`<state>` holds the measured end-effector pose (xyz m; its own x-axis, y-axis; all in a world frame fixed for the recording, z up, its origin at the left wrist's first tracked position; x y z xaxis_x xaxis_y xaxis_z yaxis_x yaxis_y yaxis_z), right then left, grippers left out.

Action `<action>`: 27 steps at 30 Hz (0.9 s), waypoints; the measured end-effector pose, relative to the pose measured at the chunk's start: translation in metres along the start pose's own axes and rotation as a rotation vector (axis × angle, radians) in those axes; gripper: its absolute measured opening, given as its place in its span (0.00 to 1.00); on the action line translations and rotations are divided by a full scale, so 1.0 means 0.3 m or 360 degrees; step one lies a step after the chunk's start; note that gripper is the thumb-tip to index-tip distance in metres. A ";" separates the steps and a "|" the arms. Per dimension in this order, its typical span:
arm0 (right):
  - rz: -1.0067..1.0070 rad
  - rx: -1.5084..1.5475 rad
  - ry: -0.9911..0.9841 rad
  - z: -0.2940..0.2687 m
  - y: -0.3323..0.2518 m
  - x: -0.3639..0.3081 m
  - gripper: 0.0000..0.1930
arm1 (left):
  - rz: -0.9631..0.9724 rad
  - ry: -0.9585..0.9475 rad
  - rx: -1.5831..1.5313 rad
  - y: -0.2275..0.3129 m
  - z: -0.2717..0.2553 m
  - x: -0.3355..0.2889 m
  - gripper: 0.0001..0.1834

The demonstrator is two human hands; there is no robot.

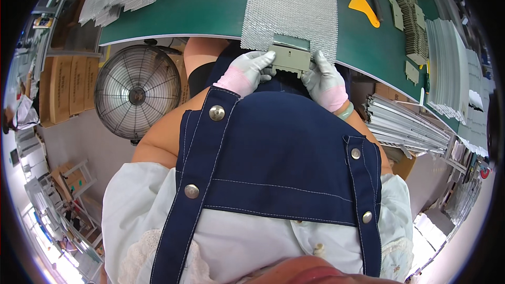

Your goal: The person assembles air filters by placing a mesh sheet on a table, inserting a plastic clip, and fitting a frame around it. They then use a handheld stapler to secure the mesh to the frame and stack the finished unit. The process is repeated for multiple units.

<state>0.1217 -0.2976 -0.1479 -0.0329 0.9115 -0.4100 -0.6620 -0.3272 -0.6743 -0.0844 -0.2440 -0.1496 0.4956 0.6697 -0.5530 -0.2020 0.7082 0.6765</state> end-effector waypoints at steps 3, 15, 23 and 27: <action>0.0125 0.0363 -0.0451 -0.042 -0.012 0.017 0.16 | -0.0005 -0.0039 -0.0190 -0.009 0.001 0.002 0.19; 0.0748 -0.0641 -0.0174 -0.084 -0.024 -0.058 0.36 | -0.0443 -0.0276 0.1618 0.352 0.048 -0.169 0.33; 0.0433 -0.0309 -0.0123 0.102 0.051 0.023 0.17 | 0.1881 -0.0117 0.3228 0.336 0.062 0.315 0.35; 0.0180 -0.0283 0.0005 0.127 0.063 0.050 0.15 | 0.1731 -0.0143 0.3273 0.334 0.066 0.311 0.35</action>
Point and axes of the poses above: each hand's wrist, its own x-axis towards the middle knuckle, its own z-axis out of the palm, y = z × x, the point moved 1 cm from there along x, towards the middle knuckle, and after that the axes turned 4 degrees about -x, right-handed, at the moved point
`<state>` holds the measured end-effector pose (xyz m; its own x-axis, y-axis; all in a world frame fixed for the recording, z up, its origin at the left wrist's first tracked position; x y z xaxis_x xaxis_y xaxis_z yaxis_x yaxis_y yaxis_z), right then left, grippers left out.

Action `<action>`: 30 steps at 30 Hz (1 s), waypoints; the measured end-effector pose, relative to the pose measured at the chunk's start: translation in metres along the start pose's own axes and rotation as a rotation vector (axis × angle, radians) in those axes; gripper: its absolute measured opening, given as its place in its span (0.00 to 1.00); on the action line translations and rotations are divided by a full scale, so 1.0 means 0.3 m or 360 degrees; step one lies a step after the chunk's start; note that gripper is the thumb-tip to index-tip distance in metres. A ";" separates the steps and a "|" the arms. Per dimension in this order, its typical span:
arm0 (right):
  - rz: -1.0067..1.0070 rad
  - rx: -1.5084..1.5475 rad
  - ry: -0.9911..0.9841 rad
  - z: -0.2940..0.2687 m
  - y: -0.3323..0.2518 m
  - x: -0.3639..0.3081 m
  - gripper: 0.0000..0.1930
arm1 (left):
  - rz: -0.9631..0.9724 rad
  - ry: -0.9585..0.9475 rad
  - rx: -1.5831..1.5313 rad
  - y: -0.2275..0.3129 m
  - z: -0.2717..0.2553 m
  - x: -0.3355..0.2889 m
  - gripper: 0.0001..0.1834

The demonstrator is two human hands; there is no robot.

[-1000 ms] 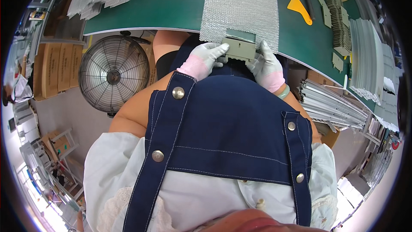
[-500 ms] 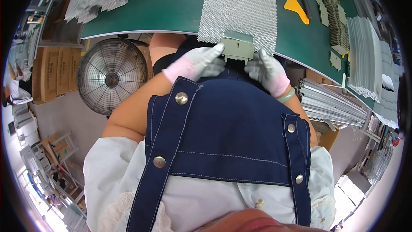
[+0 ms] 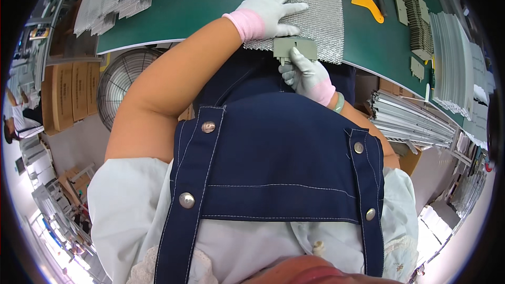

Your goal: The person assembles air filters by placing a mesh sheet on a table, inserting a plastic clip, and fitting a frame around it. They then use a handheld stapler to secure the mesh to the frame and stack the finished unit. The process is repeated for multiple units.

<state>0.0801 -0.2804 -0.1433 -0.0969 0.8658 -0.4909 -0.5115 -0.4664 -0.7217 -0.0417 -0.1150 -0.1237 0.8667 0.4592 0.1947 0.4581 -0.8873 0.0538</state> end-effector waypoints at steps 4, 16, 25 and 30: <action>-0.0047 0.0080 0.0039 0.001 0.007 0.015 0.14 | 0.0013 0.0020 -0.0026 -0.002 0.007 -0.002 0.34; -0.0198 0.0324 0.0406 -0.007 -0.015 -0.049 0.10 | -0.0149 0.0038 0.0049 0.089 0.004 -0.025 0.30; -0.0257 0.0356 0.0357 -0.068 -0.022 -0.048 0.11 | -0.0184 -0.0006 0.0079 0.110 0.017 -0.013 0.30; -0.0051 0.0305 0.0080 -0.092 -0.064 -0.055 0.10 | -0.0140 -0.0028 0.0028 0.087 0.007 -0.013 0.30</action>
Point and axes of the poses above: each hand's wrist, its own x-axis towards the middle knuckle, its own z-axis out of the palm, y = z × x, the point moved 1 cm from there along x, towards the middle knuckle, and after that the axes turned 4 degrees about -x, right-handed, at the moved point
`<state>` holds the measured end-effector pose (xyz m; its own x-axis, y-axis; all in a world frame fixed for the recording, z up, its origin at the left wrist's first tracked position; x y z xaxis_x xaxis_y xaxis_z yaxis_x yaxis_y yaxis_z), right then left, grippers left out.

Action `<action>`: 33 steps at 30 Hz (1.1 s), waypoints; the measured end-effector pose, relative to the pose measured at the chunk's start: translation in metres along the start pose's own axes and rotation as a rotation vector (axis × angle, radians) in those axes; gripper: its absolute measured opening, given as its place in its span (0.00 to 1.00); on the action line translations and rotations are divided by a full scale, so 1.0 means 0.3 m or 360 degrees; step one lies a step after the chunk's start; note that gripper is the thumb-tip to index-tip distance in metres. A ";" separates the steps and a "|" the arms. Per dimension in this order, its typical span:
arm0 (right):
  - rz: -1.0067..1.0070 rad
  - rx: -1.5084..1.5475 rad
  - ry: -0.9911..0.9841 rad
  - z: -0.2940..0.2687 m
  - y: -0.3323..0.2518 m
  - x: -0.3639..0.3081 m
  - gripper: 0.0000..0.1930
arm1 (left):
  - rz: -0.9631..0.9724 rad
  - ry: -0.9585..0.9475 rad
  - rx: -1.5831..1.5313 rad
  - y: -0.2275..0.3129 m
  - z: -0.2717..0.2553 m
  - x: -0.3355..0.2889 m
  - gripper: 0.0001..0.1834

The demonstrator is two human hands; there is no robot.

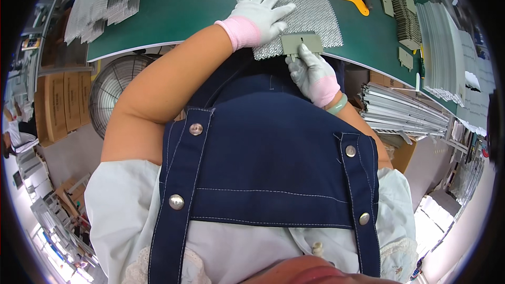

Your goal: The person assembles air filters by placing a mesh sheet on a table, inserting a plastic clip, and fitting a frame around it. They then use a handheld stapler to secure the mesh to the frame and stack the finished unit. The process is repeated for multiple units.

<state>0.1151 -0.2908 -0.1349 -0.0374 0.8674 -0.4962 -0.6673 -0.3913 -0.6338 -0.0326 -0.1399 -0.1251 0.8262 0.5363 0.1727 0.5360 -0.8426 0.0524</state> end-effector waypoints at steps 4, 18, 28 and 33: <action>-0.0011 -0.0159 0.0172 0.005 -0.002 -0.009 0.11 | 0.0099 -0.0045 -0.0011 0.001 0.001 -0.009 0.30; 0.0051 0.0160 -0.0191 -0.073 0.046 0.023 0.11 | -0.0021 -0.0107 -0.0203 0.064 -0.077 0.049 0.35; 0.0097 0.0284 -0.0070 -0.004 0.034 -0.007 0.14 | 0.0080 -0.0039 -0.0150 0.070 -0.029 0.048 0.34; 0.0377 0.0354 -0.0096 -0.036 0.067 -0.062 0.13 | 0.0159 -0.0025 -0.0116 0.095 -0.018 0.004 0.29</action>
Point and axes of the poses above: each hand's wrist, its own x-axis towards the middle knuckle, its own z-axis out of the palm, y = z × x, the point moved 1 cm from there along x, towards the middle knuckle, and after that the axes turned 4 degrees about -x, right-handed, at the moved point
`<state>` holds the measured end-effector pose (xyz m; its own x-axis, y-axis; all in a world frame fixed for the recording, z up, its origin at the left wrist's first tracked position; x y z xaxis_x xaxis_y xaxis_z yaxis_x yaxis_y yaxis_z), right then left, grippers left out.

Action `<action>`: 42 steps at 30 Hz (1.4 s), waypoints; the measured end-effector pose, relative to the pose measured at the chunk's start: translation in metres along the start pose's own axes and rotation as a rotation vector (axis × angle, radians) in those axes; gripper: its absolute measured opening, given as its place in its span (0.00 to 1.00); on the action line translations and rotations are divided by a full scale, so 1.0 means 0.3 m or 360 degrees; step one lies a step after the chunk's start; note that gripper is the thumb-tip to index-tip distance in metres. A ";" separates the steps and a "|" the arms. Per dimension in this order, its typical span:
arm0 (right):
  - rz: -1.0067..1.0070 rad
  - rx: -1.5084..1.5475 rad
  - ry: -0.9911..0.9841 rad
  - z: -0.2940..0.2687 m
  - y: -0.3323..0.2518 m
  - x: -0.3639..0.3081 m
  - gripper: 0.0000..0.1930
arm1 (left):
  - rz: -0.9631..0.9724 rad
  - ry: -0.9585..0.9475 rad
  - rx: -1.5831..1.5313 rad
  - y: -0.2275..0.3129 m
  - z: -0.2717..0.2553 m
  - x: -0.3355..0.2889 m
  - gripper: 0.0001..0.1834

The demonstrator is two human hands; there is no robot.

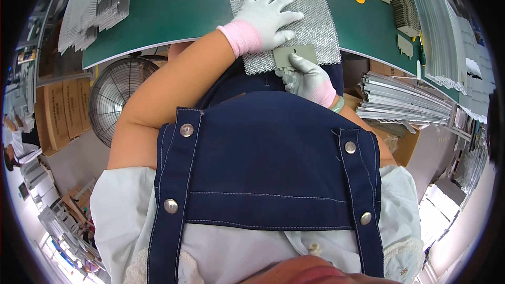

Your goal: The person assembles air filters by placing a mesh sheet on a table, inserting a plastic clip, and fitting a frame around it. They then use a handheld stapler to secure the mesh to the frame and stack the finished unit. The process is repeated for multiple units.

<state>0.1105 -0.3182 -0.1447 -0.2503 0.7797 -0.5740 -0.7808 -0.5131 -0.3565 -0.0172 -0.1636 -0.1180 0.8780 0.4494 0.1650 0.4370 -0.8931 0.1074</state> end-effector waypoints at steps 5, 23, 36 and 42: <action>-0.0298 -0.0231 0.0055 -0.038 0.021 0.035 0.11 | 0.0019 -0.0024 -0.0020 0.000 -0.009 0.002 0.28; -0.0442 -0.0312 0.0077 -0.002 -0.020 0.036 0.07 | -0.0051 -0.0067 -0.0017 -0.018 -0.010 0.044 0.30; -0.0339 -0.0444 0.0064 -0.031 0.010 0.018 0.14 | 0.0005 -0.0034 0.0020 -0.012 -0.008 0.052 0.29; -0.0421 -0.0455 0.0110 -0.019 0.022 0.031 0.17 | 0.0089 0.0018 0.0018 -0.054 0.024 0.068 0.30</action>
<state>0.1064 -0.3164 -0.1565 -0.0150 0.8775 -0.4793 -0.6200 -0.3842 -0.6840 -0.0049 -0.1400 -0.1233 0.8989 0.3988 0.1817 0.3894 -0.9170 0.0863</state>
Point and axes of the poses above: each hand's wrist, its own x-axis towards the middle knuckle, its own z-axis out of the palm, y = z × x, the point moved 1 cm from there along x, towards the middle knuckle, and after that the axes turned 4 degrees about -x, right-handed, at the moved point
